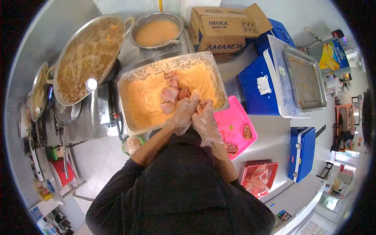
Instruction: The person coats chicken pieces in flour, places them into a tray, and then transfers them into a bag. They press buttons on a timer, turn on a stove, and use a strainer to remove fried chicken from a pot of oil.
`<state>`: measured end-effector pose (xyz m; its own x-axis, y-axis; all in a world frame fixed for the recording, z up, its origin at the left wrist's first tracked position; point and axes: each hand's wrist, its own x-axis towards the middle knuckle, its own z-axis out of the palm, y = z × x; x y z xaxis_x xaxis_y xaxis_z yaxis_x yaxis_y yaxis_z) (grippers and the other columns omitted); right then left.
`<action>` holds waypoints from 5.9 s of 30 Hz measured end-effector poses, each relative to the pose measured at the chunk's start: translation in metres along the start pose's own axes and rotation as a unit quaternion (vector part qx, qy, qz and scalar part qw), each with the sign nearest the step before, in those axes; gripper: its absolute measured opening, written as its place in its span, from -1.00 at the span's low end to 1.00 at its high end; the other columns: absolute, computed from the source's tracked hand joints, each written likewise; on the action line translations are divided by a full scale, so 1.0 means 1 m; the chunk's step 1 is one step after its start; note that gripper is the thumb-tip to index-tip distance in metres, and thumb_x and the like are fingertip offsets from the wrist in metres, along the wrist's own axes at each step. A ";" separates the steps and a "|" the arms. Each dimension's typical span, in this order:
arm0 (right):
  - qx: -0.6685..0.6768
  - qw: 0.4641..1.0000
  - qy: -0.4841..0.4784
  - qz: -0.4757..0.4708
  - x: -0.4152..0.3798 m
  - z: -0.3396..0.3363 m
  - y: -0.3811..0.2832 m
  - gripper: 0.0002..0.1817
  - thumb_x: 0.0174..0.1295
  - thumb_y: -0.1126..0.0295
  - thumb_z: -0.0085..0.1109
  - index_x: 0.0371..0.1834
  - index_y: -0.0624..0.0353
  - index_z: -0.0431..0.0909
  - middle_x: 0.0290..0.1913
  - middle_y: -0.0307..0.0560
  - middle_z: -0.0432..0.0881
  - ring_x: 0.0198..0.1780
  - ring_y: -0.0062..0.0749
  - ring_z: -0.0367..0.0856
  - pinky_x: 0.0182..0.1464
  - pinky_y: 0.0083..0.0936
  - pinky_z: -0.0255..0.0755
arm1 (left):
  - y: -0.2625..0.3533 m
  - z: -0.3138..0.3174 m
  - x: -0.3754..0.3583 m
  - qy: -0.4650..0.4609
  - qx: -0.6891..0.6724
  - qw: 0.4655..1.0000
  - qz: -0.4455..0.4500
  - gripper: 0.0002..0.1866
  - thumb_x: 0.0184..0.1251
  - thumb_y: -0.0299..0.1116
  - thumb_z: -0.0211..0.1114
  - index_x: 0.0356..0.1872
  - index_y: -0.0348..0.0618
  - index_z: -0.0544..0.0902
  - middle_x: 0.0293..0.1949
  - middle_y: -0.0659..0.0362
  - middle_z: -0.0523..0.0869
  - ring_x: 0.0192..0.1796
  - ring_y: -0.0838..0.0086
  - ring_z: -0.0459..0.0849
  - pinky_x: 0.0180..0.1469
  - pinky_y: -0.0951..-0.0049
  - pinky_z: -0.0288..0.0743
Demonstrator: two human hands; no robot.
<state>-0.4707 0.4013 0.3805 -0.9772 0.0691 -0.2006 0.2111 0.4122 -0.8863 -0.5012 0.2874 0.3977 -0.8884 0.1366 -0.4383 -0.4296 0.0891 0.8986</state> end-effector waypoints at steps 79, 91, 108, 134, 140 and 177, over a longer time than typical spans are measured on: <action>-0.126 0.988 0.084 0.041 -0.012 -0.039 0.060 -0.58 0.43 0.14 -0.15 0.12 0.24 0.45 0.02 0.15 0.59 0.11 -0.03 0.52 0.20 -0.22 0.35 | -0.089 -0.093 0.056 0.098 0.207 0.960 0.160 -0.45 0.50 0.11 -0.08 -0.10 -0.23 0.62 -0.50 0.21 0.58 -0.53 0.59 0.49 -0.51 0.55 0.32; -0.430 0.891 -0.065 0.128 -0.104 -0.135 0.266 -0.64 0.15 -0.03 0.20 -0.22 -0.01 0.66 -0.32 -0.13 0.72 -0.21 -0.33 0.69 -0.20 -0.31 0.56 | -0.072 -0.097 0.042 0.102 0.128 0.986 0.019 -0.44 0.48 0.13 -0.02 -0.28 -0.26 0.62 -0.66 0.24 0.52 -0.66 0.61 0.44 -0.60 0.53 0.28; 0.212 0.973 -0.085 0.046 -0.024 -0.141 0.118 -0.46 -0.05 0.55 0.41 0.02 0.35 0.38 -0.06 -0.03 0.58 -0.11 -0.39 0.62 -0.14 -0.51 0.54 | -0.037 0.055 0.042 -0.266 -0.114 0.956 -0.037 -0.66 0.46 -0.13 0.06 -0.12 -0.21 0.61 -0.34 0.17 0.66 -0.28 0.46 0.62 -0.25 0.45 0.51; 0.040 0.987 0.063 -0.140 -0.007 -0.056 -0.014 -0.62 0.42 0.40 -0.03 0.21 0.32 0.22 0.10 0.07 0.40 0.11 -0.27 0.41 0.18 -0.38 0.32 | 0.029 0.016 -0.005 -0.034 0.006 0.979 0.203 -0.63 0.52 -0.10 0.02 -0.10 -0.23 0.58 -0.34 0.17 0.60 -0.29 0.48 0.52 -0.22 0.43 0.42; 0.059 0.986 0.041 -0.148 -0.001 -0.026 0.010 -0.51 0.29 0.59 -0.11 0.25 0.37 0.00 -0.15 0.02 0.40 -0.08 -0.32 0.51 0.01 -0.46 0.44 | 0.025 0.004 -0.002 -0.073 0.191 0.950 0.236 -0.65 0.51 -0.12 0.04 -0.11 -0.22 0.58 -0.36 0.14 0.60 -0.32 0.44 0.57 -0.25 0.39 0.46; -0.452 0.884 -0.121 0.013 0.151 -0.015 0.056 -0.54 0.27 0.11 0.09 0.01 0.31 0.55 -0.16 0.23 0.67 -0.08 -0.07 0.67 -0.03 -0.23 0.51 | -0.172 -0.232 0.037 0.031 0.568 0.821 -0.049 -0.26 0.15 -0.43 0.22 0.38 -0.19 0.14 -0.41 -0.23 0.62 -0.22 -0.10 0.66 -0.13 0.00 0.50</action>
<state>-0.6064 0.4489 0.3068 -0.9158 -0.0623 -0.3967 0.0233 0.9780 -0.2073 -0.4977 0.0478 0.2314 -0.8804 0.0266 -0.4736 -0.1028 0.9640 0.2453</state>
